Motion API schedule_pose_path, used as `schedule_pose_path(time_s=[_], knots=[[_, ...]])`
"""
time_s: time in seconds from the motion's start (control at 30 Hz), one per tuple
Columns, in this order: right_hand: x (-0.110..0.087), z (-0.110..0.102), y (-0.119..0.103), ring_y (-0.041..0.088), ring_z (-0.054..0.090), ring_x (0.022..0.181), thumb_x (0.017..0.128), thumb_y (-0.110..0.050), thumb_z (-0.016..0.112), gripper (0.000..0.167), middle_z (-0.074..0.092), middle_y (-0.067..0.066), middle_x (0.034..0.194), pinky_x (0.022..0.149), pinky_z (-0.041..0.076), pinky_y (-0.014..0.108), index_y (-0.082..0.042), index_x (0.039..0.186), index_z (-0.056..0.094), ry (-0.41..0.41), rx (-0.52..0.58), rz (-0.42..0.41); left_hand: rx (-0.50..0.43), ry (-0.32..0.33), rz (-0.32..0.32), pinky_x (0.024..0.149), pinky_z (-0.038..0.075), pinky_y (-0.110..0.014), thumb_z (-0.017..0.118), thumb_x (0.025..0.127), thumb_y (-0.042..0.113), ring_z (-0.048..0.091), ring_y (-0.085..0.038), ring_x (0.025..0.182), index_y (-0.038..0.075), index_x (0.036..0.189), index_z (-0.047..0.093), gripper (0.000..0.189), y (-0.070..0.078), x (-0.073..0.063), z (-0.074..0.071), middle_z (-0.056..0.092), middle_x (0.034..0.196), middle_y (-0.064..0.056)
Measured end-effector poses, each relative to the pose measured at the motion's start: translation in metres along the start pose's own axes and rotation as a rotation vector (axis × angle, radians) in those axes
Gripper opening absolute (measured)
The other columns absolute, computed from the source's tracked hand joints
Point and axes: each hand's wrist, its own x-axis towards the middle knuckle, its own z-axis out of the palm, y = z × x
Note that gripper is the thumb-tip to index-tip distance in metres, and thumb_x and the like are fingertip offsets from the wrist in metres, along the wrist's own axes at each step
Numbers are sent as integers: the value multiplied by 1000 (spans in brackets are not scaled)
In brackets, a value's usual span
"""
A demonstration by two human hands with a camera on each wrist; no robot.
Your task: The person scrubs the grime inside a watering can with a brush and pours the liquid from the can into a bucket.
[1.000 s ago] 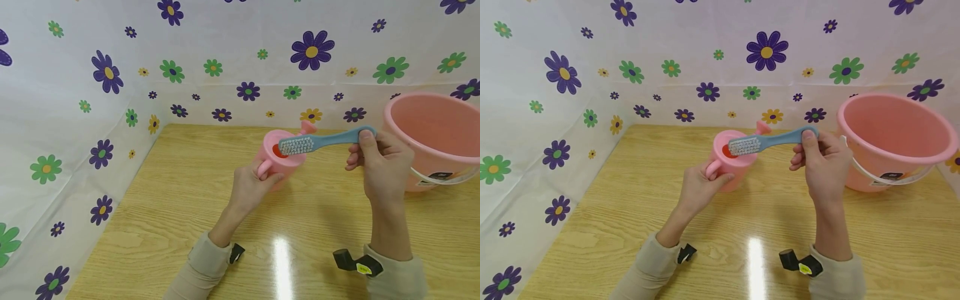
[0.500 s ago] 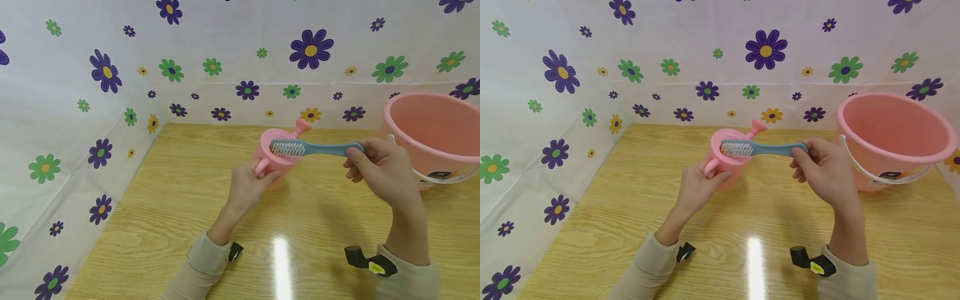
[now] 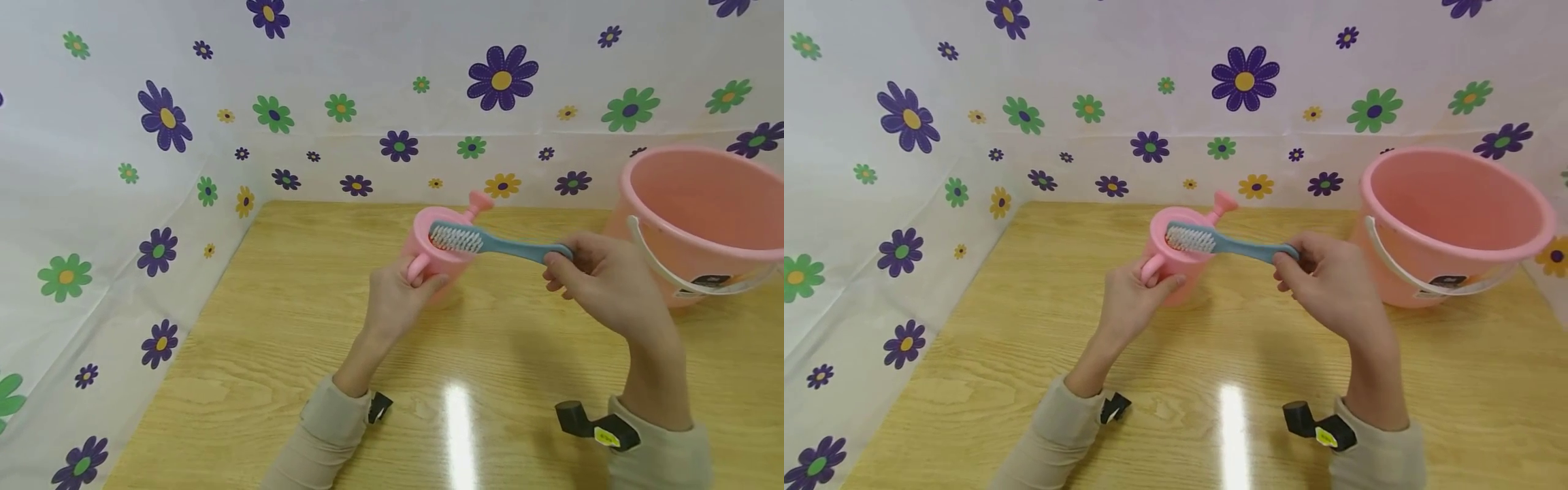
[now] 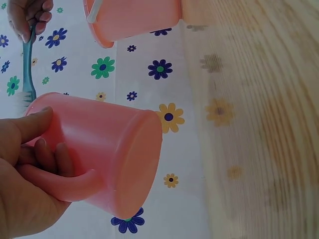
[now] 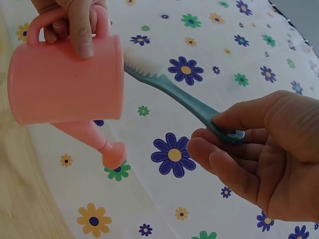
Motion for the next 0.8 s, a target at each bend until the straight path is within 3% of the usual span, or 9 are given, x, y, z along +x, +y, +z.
schedule_pose_path(time_s=[0.17,0.3,0.53,0.63,0.8], knots=[[1,1,0,11,63,64,94,-3,64,16,67,10,81,52,53,25,0,110,66,-94,-33,12,36,4,5,50,31,-19,84,80,11,38,-10,53,5,68,51,36,0,1,-1,38,57,3],[2,2,2,16,58,59,96,-6,61,27,63,9,79,48,46,26,-5,123,62,-248,-24,99,44,4,13,50,30,-19,84,79,10,37,-10,53,6,66,48,39,-1,1,-1,37,57,3],[6,7,18,22,59,65,99,-11,60,10,61,10,78,52,50,30,-2,101,61,-496,107,225,46,-6,26,50,29,-18,84,79,9,37,-9,53,7,64,46,41,0,0,0,37,56,3],[7,10,26,24,64,70,100,-13,59,12,63,11,79,56,54,33,-1,96,61,-530,170,236,38,-9,25,50,30,-19,84,79,9,37,-10,53,6,65,47,39,0,0,0,37,57,2],[11,13,42,24,66,73,102,-12,57,15,66,11,80,60,56,35,2,97,61,-517,260,214,-6,-5,-6,50,31,-19,83,81,9,39,-11,54,5,69,50,35,1,-1,1,38,58,2]])
